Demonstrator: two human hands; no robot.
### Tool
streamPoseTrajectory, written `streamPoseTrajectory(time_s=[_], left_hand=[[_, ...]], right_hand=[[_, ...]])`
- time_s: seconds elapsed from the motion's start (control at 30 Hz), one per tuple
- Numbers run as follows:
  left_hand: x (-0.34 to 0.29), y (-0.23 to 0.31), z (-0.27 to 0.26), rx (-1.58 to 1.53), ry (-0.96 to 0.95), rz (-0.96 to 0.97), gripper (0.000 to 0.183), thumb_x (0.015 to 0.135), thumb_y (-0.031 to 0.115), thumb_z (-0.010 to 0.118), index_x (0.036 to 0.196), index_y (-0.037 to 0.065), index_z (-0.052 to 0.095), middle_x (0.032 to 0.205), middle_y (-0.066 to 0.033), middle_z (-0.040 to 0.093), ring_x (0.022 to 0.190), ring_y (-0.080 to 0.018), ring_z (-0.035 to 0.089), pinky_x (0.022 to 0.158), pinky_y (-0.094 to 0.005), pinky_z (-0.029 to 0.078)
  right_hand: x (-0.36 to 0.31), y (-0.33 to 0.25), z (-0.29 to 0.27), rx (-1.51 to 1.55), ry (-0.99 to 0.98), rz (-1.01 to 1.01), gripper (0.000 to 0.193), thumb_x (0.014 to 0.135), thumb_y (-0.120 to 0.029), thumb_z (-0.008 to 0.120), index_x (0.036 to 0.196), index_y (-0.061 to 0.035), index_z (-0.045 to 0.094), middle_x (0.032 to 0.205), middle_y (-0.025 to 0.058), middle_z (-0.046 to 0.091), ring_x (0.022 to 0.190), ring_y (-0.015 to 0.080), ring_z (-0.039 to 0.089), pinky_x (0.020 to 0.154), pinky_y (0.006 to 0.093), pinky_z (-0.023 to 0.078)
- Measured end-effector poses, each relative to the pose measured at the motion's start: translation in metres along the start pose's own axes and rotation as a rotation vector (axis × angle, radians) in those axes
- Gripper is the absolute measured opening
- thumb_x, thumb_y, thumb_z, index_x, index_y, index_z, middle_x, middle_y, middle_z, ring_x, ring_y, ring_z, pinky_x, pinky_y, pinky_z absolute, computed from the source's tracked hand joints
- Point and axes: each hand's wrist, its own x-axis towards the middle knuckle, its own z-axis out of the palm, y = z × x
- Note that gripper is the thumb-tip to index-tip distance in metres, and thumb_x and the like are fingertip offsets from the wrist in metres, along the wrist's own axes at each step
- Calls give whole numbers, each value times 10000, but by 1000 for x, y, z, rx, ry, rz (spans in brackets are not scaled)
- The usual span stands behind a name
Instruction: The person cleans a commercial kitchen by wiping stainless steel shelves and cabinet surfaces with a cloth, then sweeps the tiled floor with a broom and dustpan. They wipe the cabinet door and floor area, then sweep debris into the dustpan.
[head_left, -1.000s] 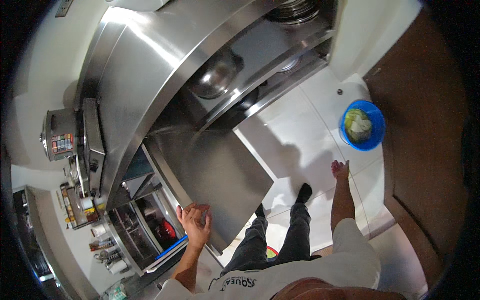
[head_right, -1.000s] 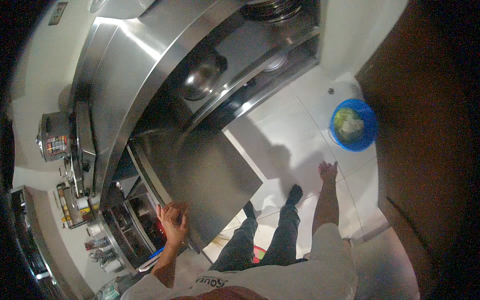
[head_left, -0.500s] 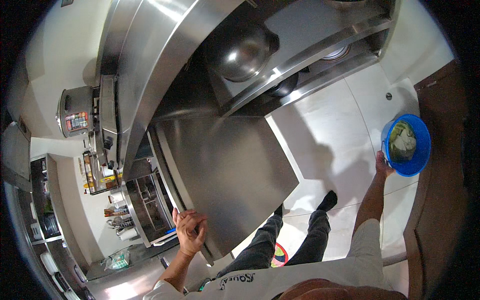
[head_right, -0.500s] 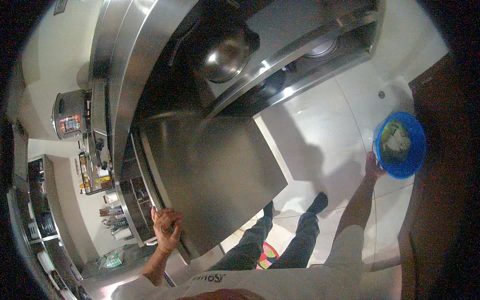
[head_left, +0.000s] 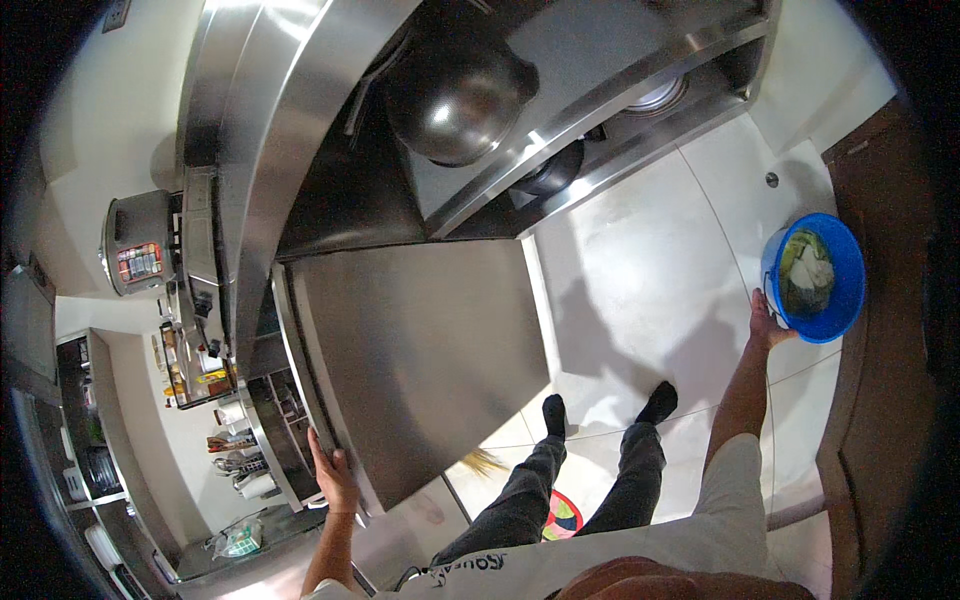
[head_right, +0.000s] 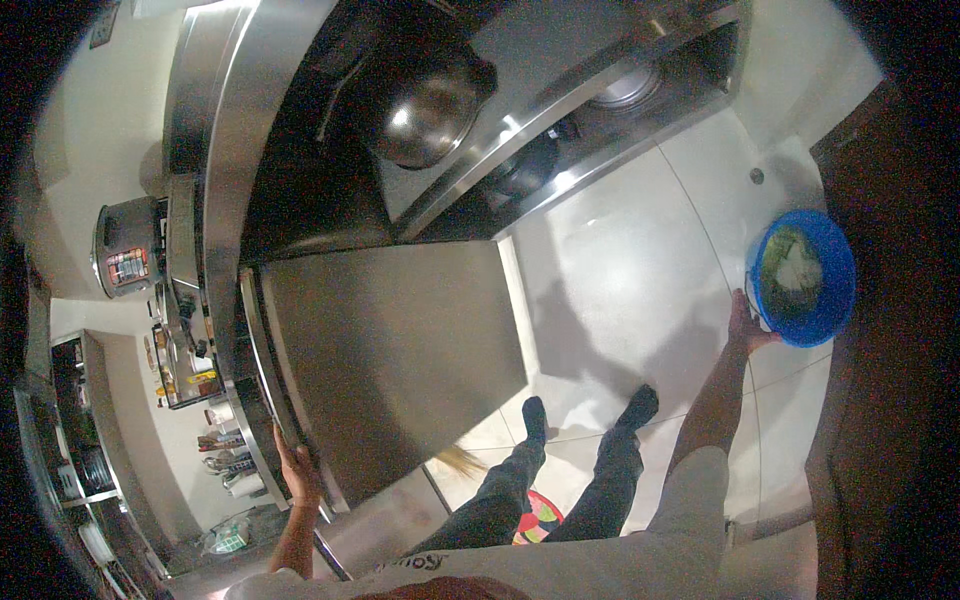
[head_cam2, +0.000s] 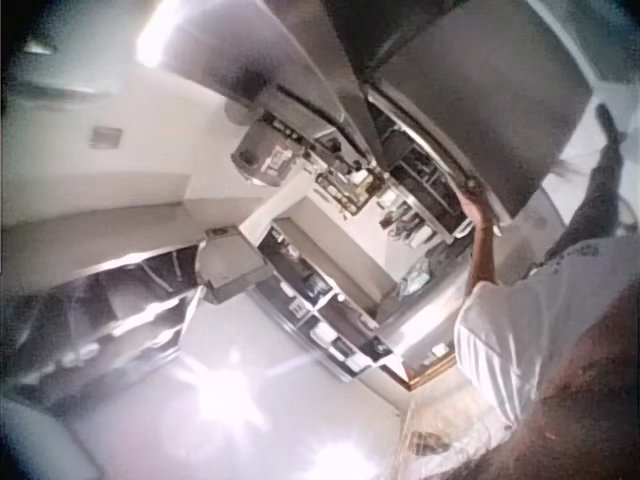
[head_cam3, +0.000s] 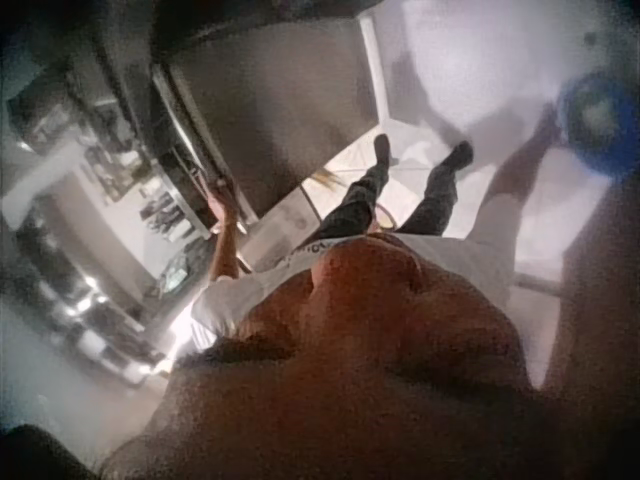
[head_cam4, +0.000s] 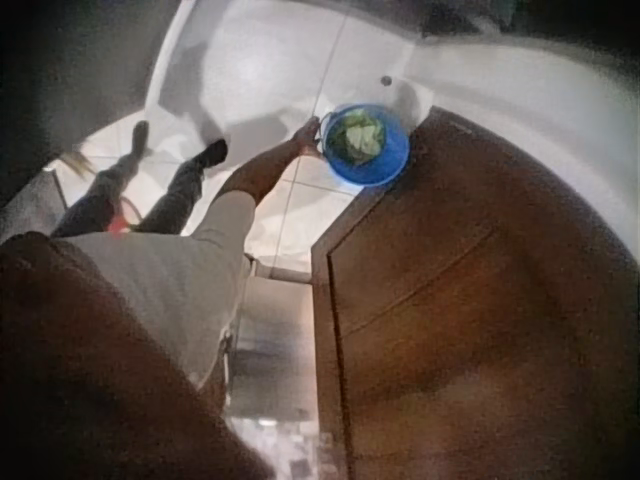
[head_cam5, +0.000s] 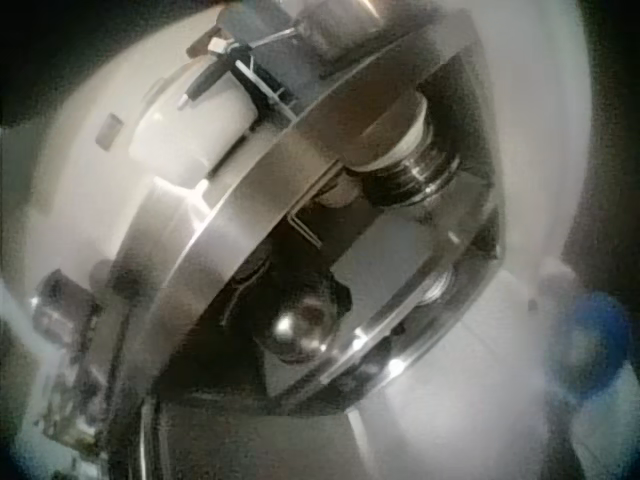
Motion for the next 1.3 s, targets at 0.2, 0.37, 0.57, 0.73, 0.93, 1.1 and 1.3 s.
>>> streamPoseTrajectory(time_s=[0.2,0.37,0.57,0.73,0.93,1.1,1.3], left_hand=[[45,-52,-7,158,-15,-161,476,846,186,346,1290,105,195,1168,-185,393,939,-289,469,821,-352,360],[133,-126,7,113,96,260,466,849,273,401,1254,90,260,1067,-179,433,876,-289,456,758,-385,365],[140,-184,15,205,513,214,414,811,374,454,1014,13,466,945,-173,467,867,-320,452,708,-393,369],[188,-185,39,180,693,178,319,754,269,508,1002,69,502,983,-140,496,947,-298,438,812,-415,296],[204,-186,41,161,706,239,322,787,284,474,1044,89,465,1053,-120,447,1058,-254,368,891,-465,179],[225,-211,31,-179,672,469,323,780,270,515,1013,56,447,1029,-131,436,1043,-282,368,905,-426,192],[261,-224,31,-251,633,535,351,726,255,579,1018,91,475,980,-121,443,1037,-282,369,910,-446,204]], right_hand=[[-6,-10,-6,-259,99,-263,733,657,-596,504,1124,-84,265,1139,132,340,1009,289,308,827,448,291],[16,-106,-5,-618,-166,-587,288,760,-316,483,716,-32,499,628,61,514,616,190,468,634,340,374],[-47,-62,104,-633,-267,22,231,767,-266,477,686,-50,459,500,65,425,515,210,427,628,372,367],[-71,-10,72,-967,-129,-66,339,765,-360,497,962,-86,462,892,94,482,707,206,431,576,333,361],[-149,51,2,-1326,-43,221,300,733,-382,520,847,-105,495,623,78,493,489,204,408,481,315,346],[-244,128,-66,-1706,-48,408,346,762,-315,491,999,-63,476,677,100,524,410,210,431,355,308,355],[-340,257,-192,-1974,14,541,252,707,-288,599,558,-154,445,414,28,386,417,184,440,403,286,359]])
